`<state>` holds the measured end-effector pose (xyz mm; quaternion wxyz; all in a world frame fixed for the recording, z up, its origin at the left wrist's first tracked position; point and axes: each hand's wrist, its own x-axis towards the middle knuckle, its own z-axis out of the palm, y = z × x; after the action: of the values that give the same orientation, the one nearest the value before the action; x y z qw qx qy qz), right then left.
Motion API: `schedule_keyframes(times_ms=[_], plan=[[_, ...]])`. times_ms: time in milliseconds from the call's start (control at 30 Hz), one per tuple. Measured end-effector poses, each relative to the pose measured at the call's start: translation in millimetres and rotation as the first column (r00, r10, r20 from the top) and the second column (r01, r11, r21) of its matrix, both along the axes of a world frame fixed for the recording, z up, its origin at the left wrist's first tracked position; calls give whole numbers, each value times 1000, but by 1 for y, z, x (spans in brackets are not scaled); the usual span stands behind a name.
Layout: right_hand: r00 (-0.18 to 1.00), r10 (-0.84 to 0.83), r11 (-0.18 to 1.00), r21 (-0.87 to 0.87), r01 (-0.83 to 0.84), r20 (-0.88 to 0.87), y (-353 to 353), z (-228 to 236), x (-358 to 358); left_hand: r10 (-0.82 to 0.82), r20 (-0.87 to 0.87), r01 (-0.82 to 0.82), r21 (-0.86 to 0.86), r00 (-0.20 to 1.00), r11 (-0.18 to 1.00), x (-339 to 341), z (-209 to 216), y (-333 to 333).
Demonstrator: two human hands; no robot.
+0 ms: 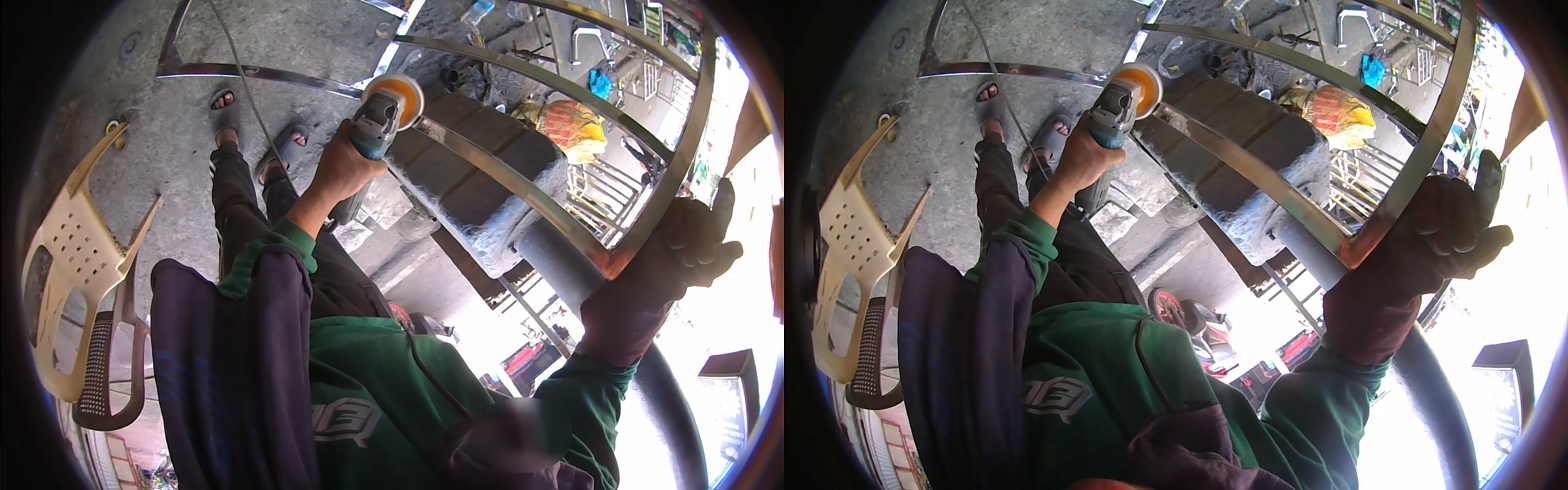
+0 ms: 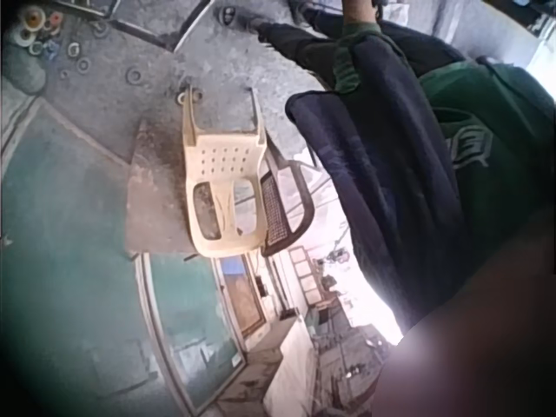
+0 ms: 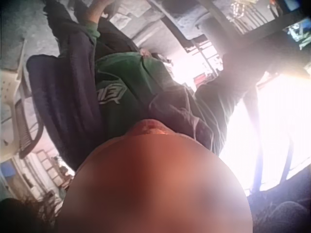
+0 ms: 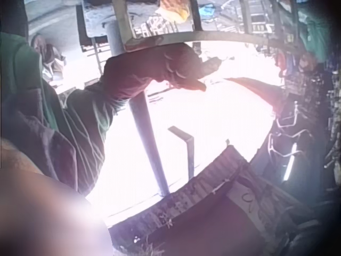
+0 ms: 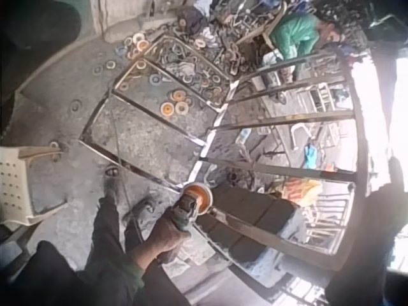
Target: The person uses an angle grinder with a polishing pad to polish a metal frame. They hold the frame with one hand and operate the grinder with the other, moving along the frame's edges and surfaces.
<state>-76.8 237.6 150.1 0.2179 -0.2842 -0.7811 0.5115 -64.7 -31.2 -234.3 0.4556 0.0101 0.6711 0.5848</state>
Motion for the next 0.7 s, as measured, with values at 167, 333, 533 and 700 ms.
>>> schedule_keyframes(times_ms=[167, 333, 533, 700], plan=[[990, 127, 984, -116, -133, -55, 17, -1, 3, 27, 33, -30, 105, 999, 994, 0, 15, 4], [974, 200, 958, -190, -217, -105, 23, -3, 9, 54, -96, -32, 215, 994, 976, 15, 47, 5], [945, 279, 907, -276, -317, -171, 28, -5, 13, -85, 112, 76, 83, 990, 994, -4, 42, 1], [889, 389, 792, -405, -457, -242, 37, -6, 11, -160, -3, 154, 286, 987, 946, -5, 75, 5]])
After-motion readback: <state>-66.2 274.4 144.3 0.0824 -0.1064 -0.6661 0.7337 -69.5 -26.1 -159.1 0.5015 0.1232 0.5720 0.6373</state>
